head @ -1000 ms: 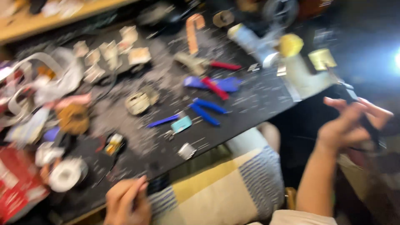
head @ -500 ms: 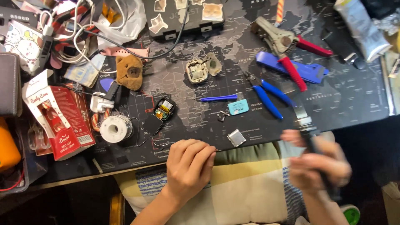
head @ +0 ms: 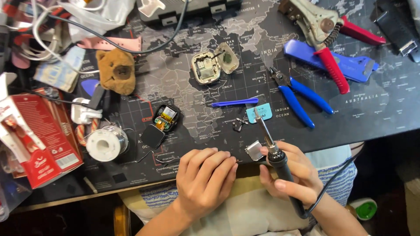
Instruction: Solder wires to a small electronic component and trim them using wire cutters
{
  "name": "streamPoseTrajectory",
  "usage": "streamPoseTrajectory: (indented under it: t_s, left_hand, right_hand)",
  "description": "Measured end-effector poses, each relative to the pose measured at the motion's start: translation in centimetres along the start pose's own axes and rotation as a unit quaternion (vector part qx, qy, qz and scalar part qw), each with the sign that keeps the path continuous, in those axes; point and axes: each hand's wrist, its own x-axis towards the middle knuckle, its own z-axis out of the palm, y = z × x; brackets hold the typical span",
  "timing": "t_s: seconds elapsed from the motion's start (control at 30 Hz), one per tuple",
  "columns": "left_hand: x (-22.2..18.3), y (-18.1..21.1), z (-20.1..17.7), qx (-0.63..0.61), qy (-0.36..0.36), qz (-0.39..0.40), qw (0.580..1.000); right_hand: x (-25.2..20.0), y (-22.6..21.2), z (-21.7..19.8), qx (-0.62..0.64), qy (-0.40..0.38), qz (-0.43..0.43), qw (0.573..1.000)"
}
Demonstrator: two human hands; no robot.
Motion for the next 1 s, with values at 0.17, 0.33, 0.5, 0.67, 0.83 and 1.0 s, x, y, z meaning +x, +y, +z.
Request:
streamPoseTrajectory:
  t_s: [0.17,0.33,0.5,0.67,0.83,1.0]
  left_hand:
    - [-0.3,-0.3,0.4,0.013,0.005,0.014,1.0]
    - [-0.4,-0.3,0.5,-0.003,0.003,0.025,1.0]
    - [0.4,-0.1,0.1,-0.066,-0.036,0.069,0.995]
    - [1.0,0.3,0.1,-0.07,-0.083,0.097,0.989]
    - [0.6,0.1,0.2,-0.063,-0.075,0.103,0.99]
    - [0.7,0.1,0.3,-0.064,-0.068,0.109,0.99]
  right_hand:
    - [-0.5,0.1,0.1,-0.035,-0.02,-0.012,0.999]
    - [-0.2,0.1,0.1,-0.04,-0.023,-0.013,0.999]
    - [0.1,0.5,0.4,0.0,-0.007,-0.017,1.0]
    - [0.2,0.4,0.3,0.008,-0.002,-0.012,1.0]
    - [-0.3,0.4,0.1,-0.032,-0.022,-0.006,0.999]
    - [-1.6,0.6,-0.2,-0.031,-0.002,-0.006,1.0]
